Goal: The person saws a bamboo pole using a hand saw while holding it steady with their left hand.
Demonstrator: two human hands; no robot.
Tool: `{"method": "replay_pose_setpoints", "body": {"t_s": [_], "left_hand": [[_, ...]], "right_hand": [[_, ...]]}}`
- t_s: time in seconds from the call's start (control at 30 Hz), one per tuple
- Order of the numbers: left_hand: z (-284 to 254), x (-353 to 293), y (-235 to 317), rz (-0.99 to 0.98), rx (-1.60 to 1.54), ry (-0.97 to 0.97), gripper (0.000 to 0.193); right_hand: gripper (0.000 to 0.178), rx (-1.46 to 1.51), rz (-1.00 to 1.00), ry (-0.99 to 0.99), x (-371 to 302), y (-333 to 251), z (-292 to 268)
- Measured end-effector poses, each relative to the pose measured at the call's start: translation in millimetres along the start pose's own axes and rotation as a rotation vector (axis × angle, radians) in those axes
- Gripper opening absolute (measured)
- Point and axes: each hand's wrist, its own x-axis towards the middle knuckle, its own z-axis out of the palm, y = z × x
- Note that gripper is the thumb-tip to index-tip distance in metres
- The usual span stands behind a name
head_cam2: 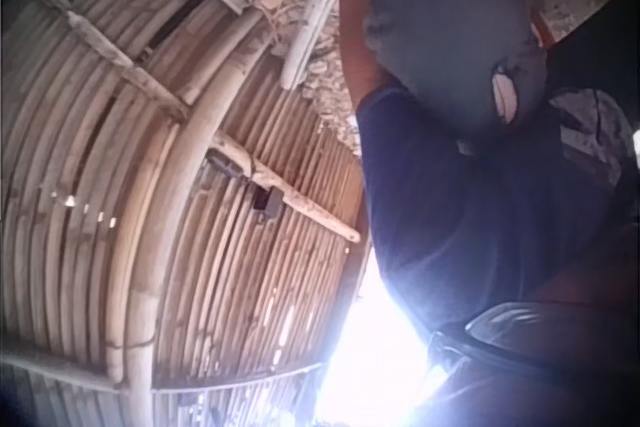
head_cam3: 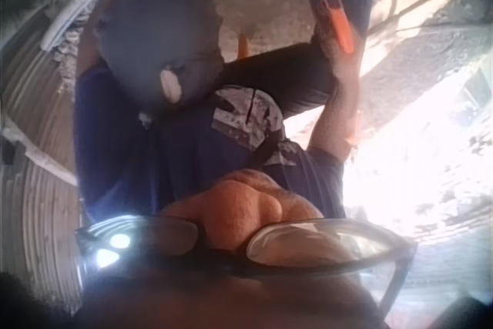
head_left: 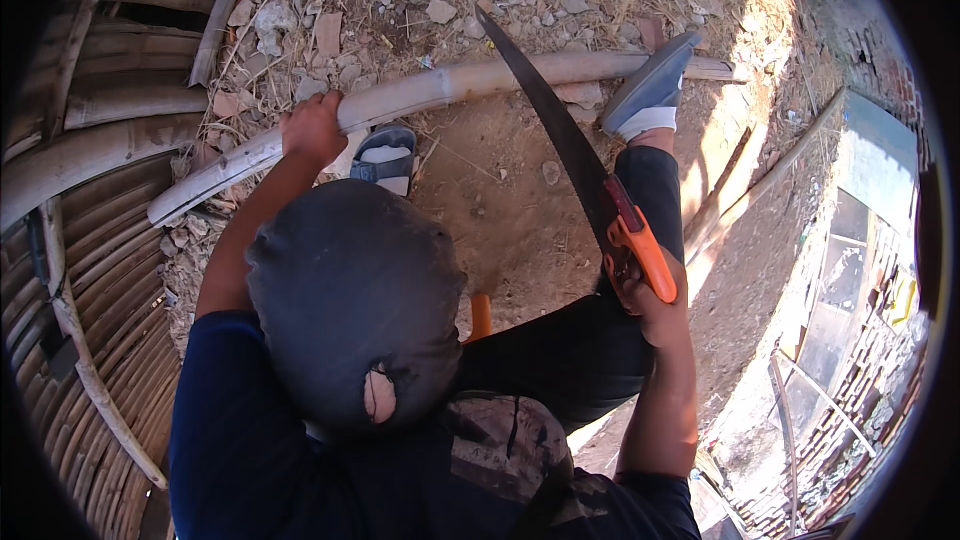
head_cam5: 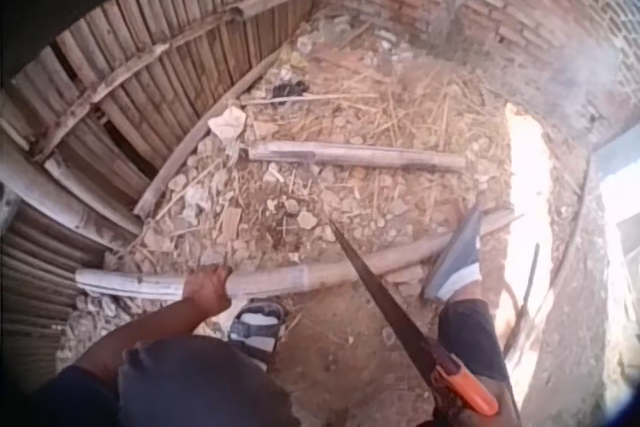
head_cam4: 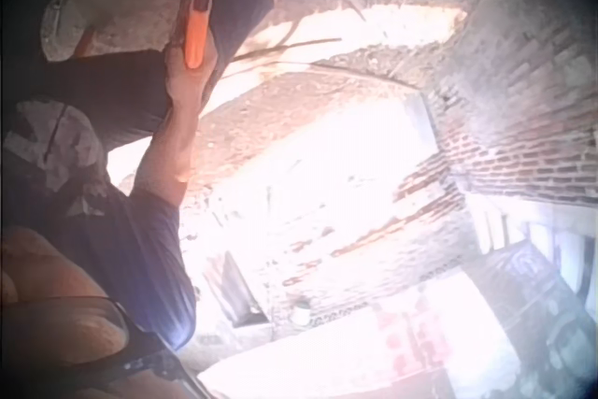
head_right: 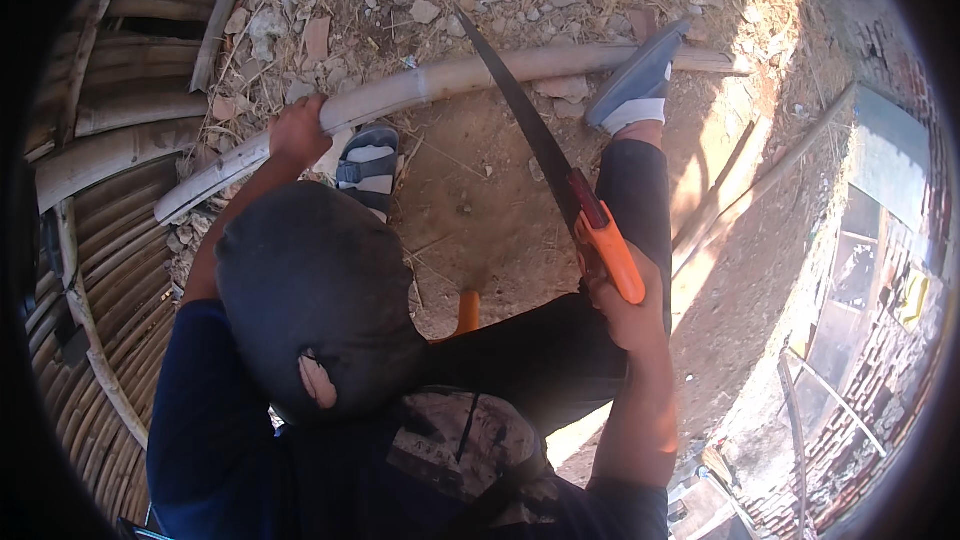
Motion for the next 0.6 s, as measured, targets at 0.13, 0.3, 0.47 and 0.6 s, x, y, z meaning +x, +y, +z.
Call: {"method": "replay_pose_setpoints", "body": {"t_s": [0.13,0.3,0.47,0.6], "left_hand": [[-3,-1,2,0.006,-0.016,-0.015,0.061],[-7,-1,-1,-0.012,0.009,-0.02,0.063],[-1,2,0,0.003,-0.005,-0.021,0.067],[-10,4,6,0.0,0.012,-0.075,0.06]], "right_hand": [[0.013,-0.219,-0.089,-0.011,27,19,28],[0.017,-0.093,-0.052,0.027,-7,10,10],[0.015,-0.09,-0.031,0.023,17,24,26],[0.011,-0.066,-0.039,0.023,33,30,32]]}}
